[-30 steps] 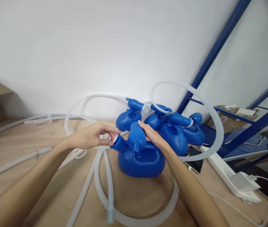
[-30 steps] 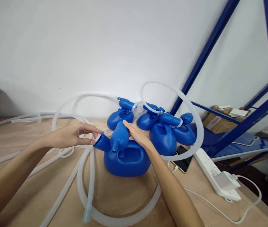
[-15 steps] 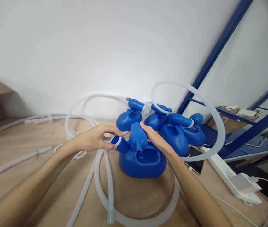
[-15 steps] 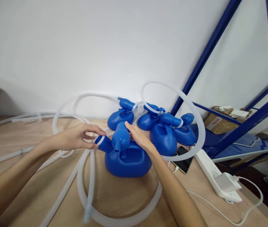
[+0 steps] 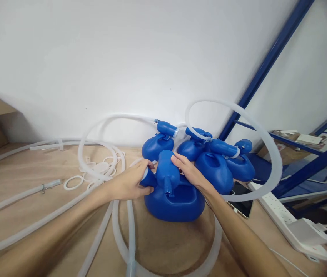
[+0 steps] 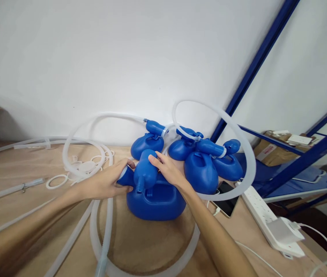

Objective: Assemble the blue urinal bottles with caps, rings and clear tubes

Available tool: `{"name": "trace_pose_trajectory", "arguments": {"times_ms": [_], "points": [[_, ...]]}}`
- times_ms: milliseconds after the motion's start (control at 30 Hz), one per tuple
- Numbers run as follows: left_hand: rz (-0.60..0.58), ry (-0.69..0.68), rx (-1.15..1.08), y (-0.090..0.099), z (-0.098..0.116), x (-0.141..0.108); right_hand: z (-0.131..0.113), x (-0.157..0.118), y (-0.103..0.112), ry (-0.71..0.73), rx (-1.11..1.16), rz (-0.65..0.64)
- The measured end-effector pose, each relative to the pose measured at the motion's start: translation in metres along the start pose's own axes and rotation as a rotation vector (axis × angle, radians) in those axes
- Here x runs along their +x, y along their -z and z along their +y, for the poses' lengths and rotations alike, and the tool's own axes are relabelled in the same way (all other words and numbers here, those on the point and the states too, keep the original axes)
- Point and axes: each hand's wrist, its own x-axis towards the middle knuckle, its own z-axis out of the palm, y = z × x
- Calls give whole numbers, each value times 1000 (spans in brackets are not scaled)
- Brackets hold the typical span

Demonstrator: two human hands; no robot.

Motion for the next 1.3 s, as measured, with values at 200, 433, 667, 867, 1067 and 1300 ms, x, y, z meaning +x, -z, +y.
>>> {"name": "trace_pose_trajectory", "arguments": {"times_ms": [200,433,667,867,1067,1300], "points": [[129,-156,-54,-23,-14,-5,-10,2,-5,-1,-49,-45],[141,-236,-29,-25,-22,-6,-7,6,-5,-19,12,-52],[250,-183,-27,-30,-20,-1,-4,0,-1,41,-203,46],[228,-50,131,-26,-9,-3,-16,-8,12,103,-315,-314],[21,6,163,-4,-1,-8,-23,-14,18,17,-268,-450],[-324,470,321,92,-6,-42,-9,-8,18,25,-152,-453]]}}
